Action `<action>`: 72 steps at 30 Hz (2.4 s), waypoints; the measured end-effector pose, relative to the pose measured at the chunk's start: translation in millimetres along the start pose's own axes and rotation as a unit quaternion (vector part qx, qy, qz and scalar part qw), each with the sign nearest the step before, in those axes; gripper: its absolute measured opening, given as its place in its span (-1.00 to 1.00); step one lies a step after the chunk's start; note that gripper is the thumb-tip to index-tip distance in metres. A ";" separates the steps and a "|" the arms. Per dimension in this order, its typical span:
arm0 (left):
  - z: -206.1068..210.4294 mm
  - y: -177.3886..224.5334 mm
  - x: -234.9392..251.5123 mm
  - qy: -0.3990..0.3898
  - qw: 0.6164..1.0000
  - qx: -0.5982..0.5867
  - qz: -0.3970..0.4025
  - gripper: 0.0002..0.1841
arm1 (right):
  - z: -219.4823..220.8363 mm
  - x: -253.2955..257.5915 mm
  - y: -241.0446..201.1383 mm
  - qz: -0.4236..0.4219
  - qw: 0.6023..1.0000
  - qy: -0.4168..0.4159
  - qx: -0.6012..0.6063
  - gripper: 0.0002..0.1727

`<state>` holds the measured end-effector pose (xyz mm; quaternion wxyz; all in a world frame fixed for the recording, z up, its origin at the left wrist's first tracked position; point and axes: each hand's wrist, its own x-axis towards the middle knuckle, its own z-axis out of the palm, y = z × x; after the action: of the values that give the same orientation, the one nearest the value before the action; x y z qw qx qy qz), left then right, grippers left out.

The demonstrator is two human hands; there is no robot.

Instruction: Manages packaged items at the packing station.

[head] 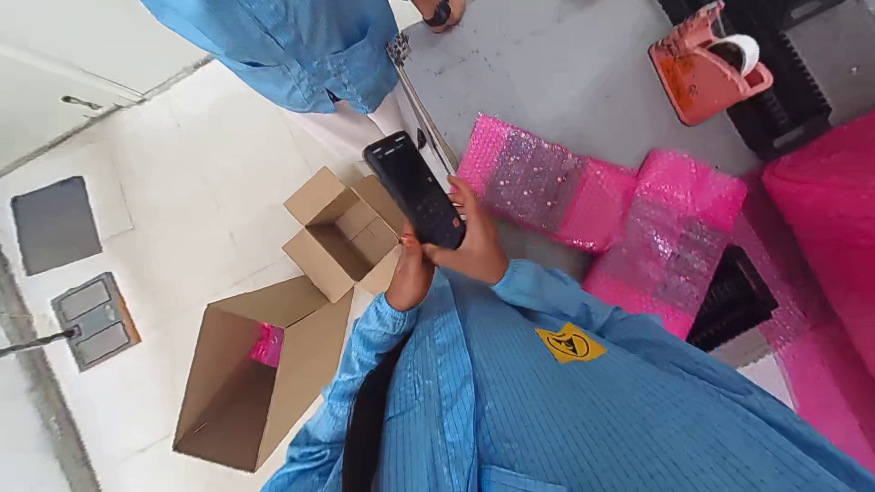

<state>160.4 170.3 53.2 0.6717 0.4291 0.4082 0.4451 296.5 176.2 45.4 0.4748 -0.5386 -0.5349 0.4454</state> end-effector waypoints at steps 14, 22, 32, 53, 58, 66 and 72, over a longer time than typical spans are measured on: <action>-27.0 -0.6 -14.5 -0.066 0.935 -0.344 -0.048 -0.43 | -129.1 -68.6 93.8 0.185 0.903 0.211 -0.324 -0.07; -27.6 -3.8 -8.1 -0.130 0.927 -0.341 -0.086 -0.41 | -264.6 -171.4 111.4 0.493 0.708 0.416 -0.285 0.21; -15.7 -8.5 4.3 -0.128 0.930 -0.329 -0.105 -0.40 | -302.7 -189.5 108.4 0.509 0.750 0.406 -0.115 -0.09; -12.2 -14.2 -4.5 -0.050 0.933 -0.349 -0.077 -0.41 | -210.2 6.7 41.3 0.101 0.845 0.439 0.288 -0.73; -17.1 -8.7 -13.7 -0.029 0.937 -0.346 -0.036 -0.43 | -156.3 88.5 47.7 0.111 0.768 0.527 0.345 -0.53; -22.7 -9.0 -16.9 0.021 0.934 -0.355 -0.014 -0.42 | -134.8 154.5 71.0 0.251 0.680 0.526 0.446 -0.35; -17.4 -9.4 -12.9 0.026 0.939 -0.341 -0.025 -0.44 | -154.7 174.5 114.1 0.312 0.728 0.398 0.463 -0.34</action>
<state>143.0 159.6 41.3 0.7780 0.1523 0.2600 0.5513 472.2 347.8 -38.9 0.6686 -0.5168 0.1733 0.5058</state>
